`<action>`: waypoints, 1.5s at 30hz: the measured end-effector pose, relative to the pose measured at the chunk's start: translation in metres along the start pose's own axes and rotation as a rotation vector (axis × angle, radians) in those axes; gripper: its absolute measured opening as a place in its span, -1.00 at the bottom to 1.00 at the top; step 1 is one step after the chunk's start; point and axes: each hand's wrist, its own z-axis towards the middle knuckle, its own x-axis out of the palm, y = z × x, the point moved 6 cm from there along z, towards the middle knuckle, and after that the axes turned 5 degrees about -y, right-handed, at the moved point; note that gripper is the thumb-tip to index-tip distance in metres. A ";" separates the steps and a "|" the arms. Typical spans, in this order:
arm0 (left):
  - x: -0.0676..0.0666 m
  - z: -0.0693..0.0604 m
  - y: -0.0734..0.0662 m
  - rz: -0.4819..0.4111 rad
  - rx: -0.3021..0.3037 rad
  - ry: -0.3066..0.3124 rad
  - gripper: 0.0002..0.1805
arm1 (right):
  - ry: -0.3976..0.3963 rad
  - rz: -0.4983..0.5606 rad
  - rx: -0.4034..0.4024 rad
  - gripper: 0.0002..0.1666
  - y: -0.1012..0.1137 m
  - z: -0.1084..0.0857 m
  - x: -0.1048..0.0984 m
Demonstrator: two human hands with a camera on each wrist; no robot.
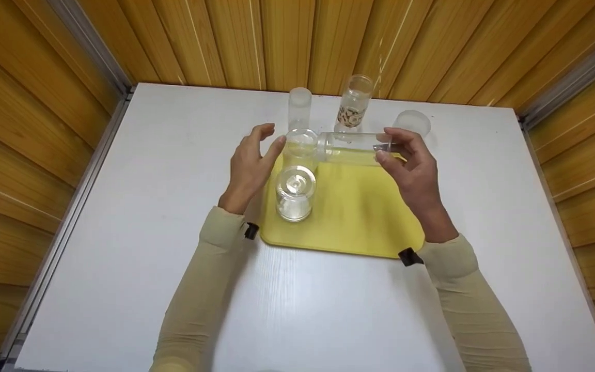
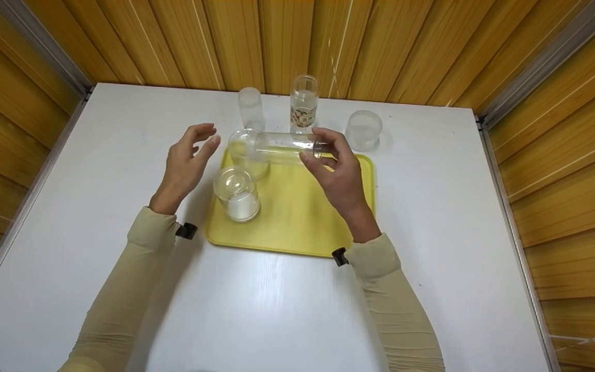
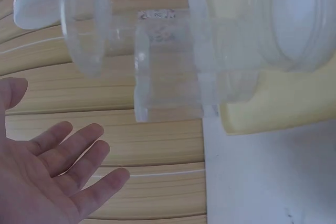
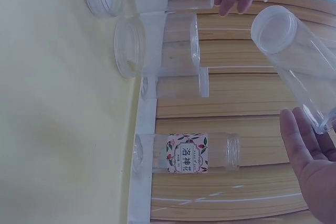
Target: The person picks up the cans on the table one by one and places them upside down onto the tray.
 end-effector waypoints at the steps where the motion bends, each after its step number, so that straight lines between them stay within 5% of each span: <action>1: 0.001 0.001 0.006 0.010 -0.016 0.002 -0.35 | -0.004 -0.022 -0.007 -0.50 0.001 0.000 -0.001; 10: 0.012 0.003 0.044 0.142 -0.113 0.042 -0.33 | -0.033 -0.283 -0.157 -0.48 0.008 0.000 -0.007; 25: 0.028 0.007 0.067 0.341 -0.072 0.096 -0.37 | 0.027 -0.733 -0.364 -0.39 0.008 0.006 -0.007; 32: 0.034 0.011 0.066 0.483 0.015 0.135 -0.39 | 0.046 -0.791 -0.374 -0.39 0.001 0.007 -0.009; 45: 0.048 0.013 0.075 0.648 0.032 0.284 -0.42 | 0.084 -0.913 -0.277 -0.38 -0.016 0.013 -0.022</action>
